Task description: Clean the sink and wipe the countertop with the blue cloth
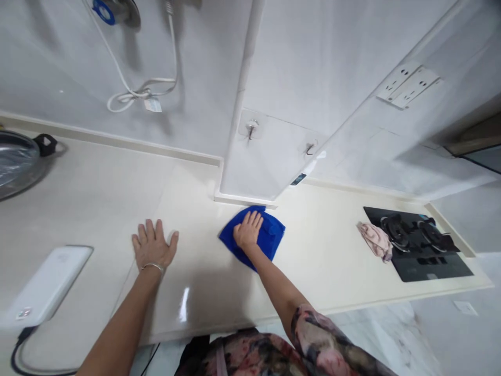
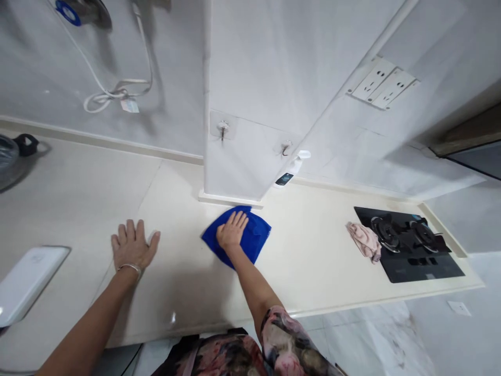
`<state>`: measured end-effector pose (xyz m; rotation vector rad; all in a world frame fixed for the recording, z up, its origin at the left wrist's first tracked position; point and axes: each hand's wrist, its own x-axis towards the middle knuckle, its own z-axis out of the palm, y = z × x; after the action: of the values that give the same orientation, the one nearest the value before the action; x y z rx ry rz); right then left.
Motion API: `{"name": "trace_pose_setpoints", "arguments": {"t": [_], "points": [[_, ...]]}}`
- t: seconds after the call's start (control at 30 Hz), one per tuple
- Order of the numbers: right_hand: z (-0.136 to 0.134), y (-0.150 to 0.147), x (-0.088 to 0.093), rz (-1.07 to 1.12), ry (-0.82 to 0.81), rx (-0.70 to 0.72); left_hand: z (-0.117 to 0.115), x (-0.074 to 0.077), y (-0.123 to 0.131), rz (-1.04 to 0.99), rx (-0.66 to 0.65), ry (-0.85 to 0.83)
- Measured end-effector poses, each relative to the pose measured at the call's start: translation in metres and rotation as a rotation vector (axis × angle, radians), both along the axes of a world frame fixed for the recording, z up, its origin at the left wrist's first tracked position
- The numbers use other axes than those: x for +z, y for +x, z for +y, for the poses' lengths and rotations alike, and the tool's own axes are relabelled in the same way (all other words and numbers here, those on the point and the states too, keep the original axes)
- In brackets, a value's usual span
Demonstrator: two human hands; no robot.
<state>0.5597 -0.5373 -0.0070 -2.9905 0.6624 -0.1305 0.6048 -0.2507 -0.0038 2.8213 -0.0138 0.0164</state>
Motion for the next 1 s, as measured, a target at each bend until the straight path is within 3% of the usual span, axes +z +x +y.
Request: {"name": "trace_pose_setpoints", "arguments": {"t": [0.1,0.2,0.37,0.53,0.6,0.8,1.0], "points": [[0.058,0.021,0.005,-0.008,0.056,0.244,-0.001,0.0,-0.004,-0.036,0.004,0.004],[0.097,0.038,0.012,0.016,0.101,0.402,-0.001,-0.001,-0.007,-0.068,0.004,0.007],[0.124,0.054,0.015,0.044,0.097,0.438,0.002,-0.009,-0.009,-0.121,0.002,-0.014],[0.141,0.08,0.011,0.011,0.133,0.74,0.004,-0.011,-0.011,-0.108,0.003,-0.059],[0.145,0.107,0.01,0.009,0.134,0.696,0.004,-0.01,-0.011,-0.097,0.012,-0.067],[0.138,0.204,0.002,-0.058,0.099,0.33,0.003,-0.008,-0.014,-0.093,0.012,-0.033],[0.135,0.265,-0.01,-0.142,0.029,0.209,0.003,-0.013,-0.02,-0.072,0.017,-0.086]]}}
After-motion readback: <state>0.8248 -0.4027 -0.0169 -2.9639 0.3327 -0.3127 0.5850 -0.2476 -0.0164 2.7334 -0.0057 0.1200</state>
